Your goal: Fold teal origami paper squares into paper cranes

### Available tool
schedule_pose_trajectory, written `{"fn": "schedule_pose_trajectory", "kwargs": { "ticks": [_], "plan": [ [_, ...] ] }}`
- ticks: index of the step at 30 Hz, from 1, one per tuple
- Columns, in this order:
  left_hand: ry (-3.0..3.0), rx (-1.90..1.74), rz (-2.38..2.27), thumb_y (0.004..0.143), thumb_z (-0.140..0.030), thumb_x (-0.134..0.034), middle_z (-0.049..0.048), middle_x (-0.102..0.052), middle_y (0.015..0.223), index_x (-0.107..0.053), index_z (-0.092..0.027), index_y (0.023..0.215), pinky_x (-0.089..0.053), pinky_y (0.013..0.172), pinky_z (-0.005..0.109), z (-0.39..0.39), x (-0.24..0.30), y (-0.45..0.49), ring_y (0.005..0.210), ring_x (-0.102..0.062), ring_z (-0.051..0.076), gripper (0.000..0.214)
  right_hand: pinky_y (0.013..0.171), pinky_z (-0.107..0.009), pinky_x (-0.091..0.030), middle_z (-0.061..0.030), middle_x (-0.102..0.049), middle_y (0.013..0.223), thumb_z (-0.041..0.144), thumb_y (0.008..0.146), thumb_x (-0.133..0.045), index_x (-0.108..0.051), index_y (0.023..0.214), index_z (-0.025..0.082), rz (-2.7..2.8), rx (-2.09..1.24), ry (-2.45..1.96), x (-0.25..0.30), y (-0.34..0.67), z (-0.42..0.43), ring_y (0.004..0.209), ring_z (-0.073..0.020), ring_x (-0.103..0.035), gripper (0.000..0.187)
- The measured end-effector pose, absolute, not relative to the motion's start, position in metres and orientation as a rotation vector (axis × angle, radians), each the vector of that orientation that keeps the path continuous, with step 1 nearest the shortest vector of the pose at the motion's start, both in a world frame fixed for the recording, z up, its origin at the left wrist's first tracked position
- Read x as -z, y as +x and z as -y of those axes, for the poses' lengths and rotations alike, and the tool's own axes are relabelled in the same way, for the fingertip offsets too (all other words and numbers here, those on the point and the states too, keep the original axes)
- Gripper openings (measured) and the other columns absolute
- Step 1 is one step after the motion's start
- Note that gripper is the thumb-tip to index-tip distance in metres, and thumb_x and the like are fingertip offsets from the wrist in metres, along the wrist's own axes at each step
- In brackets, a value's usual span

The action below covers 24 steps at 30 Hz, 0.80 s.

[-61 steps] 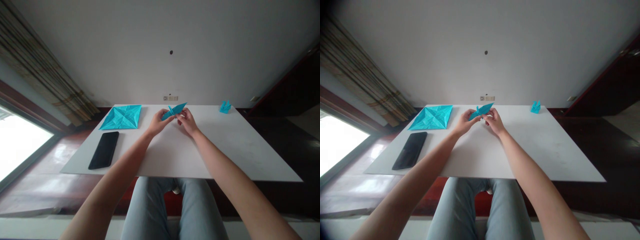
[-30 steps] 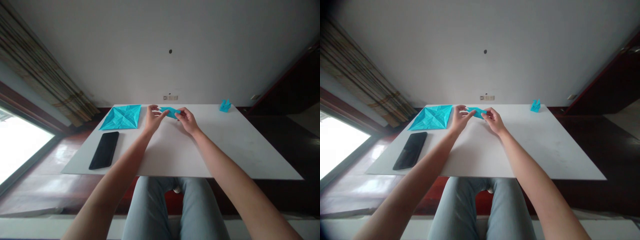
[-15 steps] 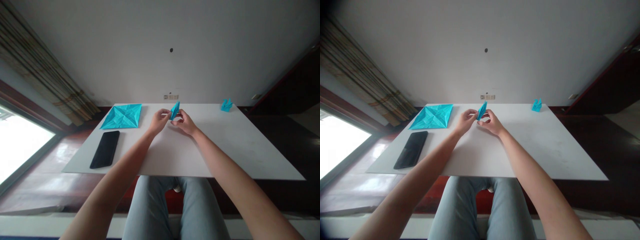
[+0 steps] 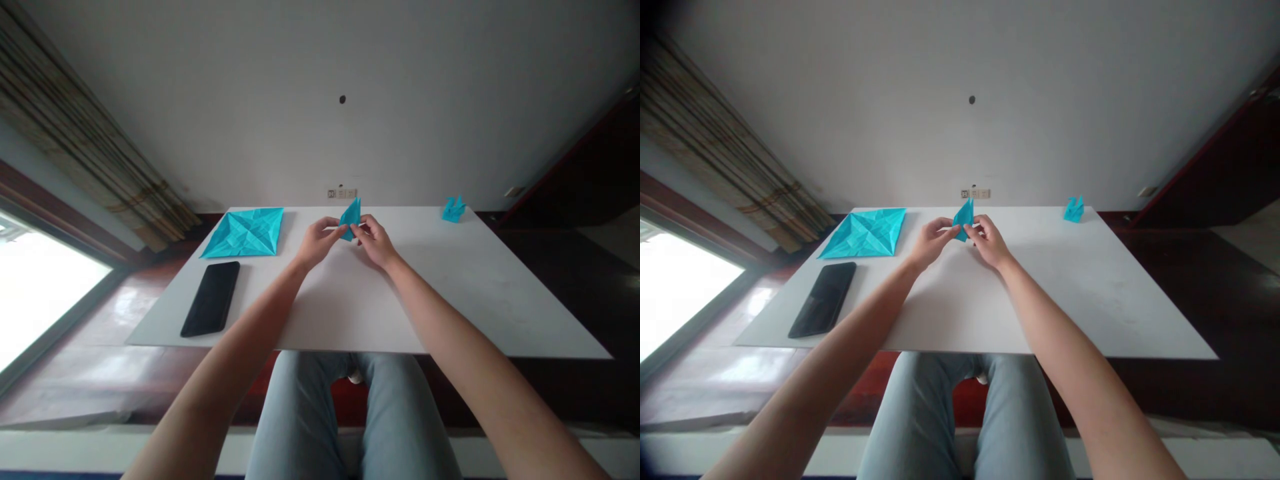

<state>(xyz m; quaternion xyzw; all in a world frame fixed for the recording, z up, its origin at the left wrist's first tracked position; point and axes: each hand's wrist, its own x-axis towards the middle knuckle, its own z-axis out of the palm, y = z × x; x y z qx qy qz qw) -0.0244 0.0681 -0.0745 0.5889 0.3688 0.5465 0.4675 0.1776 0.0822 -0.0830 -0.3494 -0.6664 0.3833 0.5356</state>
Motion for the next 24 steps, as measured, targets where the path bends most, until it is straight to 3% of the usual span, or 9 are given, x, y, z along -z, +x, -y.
{"fn": "schedule_pose_trajectory", "kwargs": {
  "ticks": [4, 9, 13, 16, 19, 24],
  "plan": [
    [1.439, -1.368, -0.919, 0.078, -0.068, -0.101, 0.0117, -0.089, 0.104, -0.082, -0.017, 0.109, -0.068, 0.094, 0.041, -0.0727, 0.0791, -0.0255, 0.096, -0.086, 0.026, 0.063, 0.073, -0.034, -0.057, -0.0041, -0.078, 0.102, 0.083, 0.088, -0.085, -0.07, 0.102, 0.028, 1.564, -0.927, -0.824, 0.0811, 0.1777, -0.082, 0.095, -0.0229, -0.073, 0.059],
    [1.535, -1.462, -0.987, 0.084, -0.054, -0.1, 0.0112, -0.089, 0.11, -0.085, -0.019, 0.103, -0.067, 0.11, 0.048, -0.0724, 0.079, -0.0268, 0.106, -0.086, 0.027, 0.043, 0.074, -0.036, -0.055, -0.0055, -0.079, 0.104, 0.082, 0.083, -0.09, -0.067, 0.1, 0.028, 1.566, -0.894, -0.852, 0.0803, 0.1788, -0.0825, 0.103, -0.0263, -0.076, 0.061],
    [1.54, -1.509, -1.044, 0.082, -0.044, -0.102, 0.0062, -0.086, 0.104, -0.079, -0.021, 0.101, -0.069, 0.089, 0.038, -0.0691, 0.076, -0.0265, 0.094, -0.086, 0.024, 0.038, 0.072, -0.036, -0.058, -0.0032, -0.075, 0.102, 0.084, 0.077, -0.093, -0.06, 0.105, 0.031, 1.524, -0.911, -0.858, 0.0837, 0.1774, -0.0849, 0.099, -0.0249, -0.074, 0.069],
    [1.512, -1.524, -1.026, 0.08, -0.037, -0.103, 0.0033, -0.082, 0.105, -0.072, -0.022, 0.11, -0.062, 0.072, 0.028, -0.0665, 0.074, -0.0248, 0.082, -0.082, 0.017, 0.045, 0.067, -0.035, -0.059, -0.0025, -0.073, 0.112, 0.084, 0.071, -0.097, -0.058, 0.118, 0.034, 1.463, -0.957, -0.837, 0.0874, 0.1752, -0.0879, 0.094, -0.0226, -0.072, 0.079],
    [1.516, -1.505, -0.989, 0.084, -0.033, -0.099, 0.0023, -0.08, 0.105, -0.071, -0.022, 0.121, -0.058, 0.07, 0.025, -0.0657, 0.0738, -0.0229, 0.079, -0.081, 0.015, 0.048, 0.065, -0.034, -0.057, -0.0035, -0.073, 0.118, 0.084, 0.069, -0.098, -0.062, 0.124, 0.033, 1.436, -0.965, -0.849, 0.0888, 0.1755, -0.0907, 0.085, -0.0195, -0.068, 0.083],
    [1.563, -1.464, -0.983, 0.091, -0.036, -0.095, 0.004, -0.077, 0.109, -0.072, -0.021, 0.118, -0.06, 0.074, 0.026, -0.0661, 0.0768, -0.0215, 0.084, -0.081, 0.015, 0.039, 0.069, -0.034, -0.05, -0.0024, -0.074, 0.099, 0.082, 0.079, -0.093, -0.065, 0.105, 0.028, 1.505, -0.93, -0.855, 0.0864, 0.1787, -0.0915, 0.084, -0.0203, -0.067, 0.066]
  ]
}}
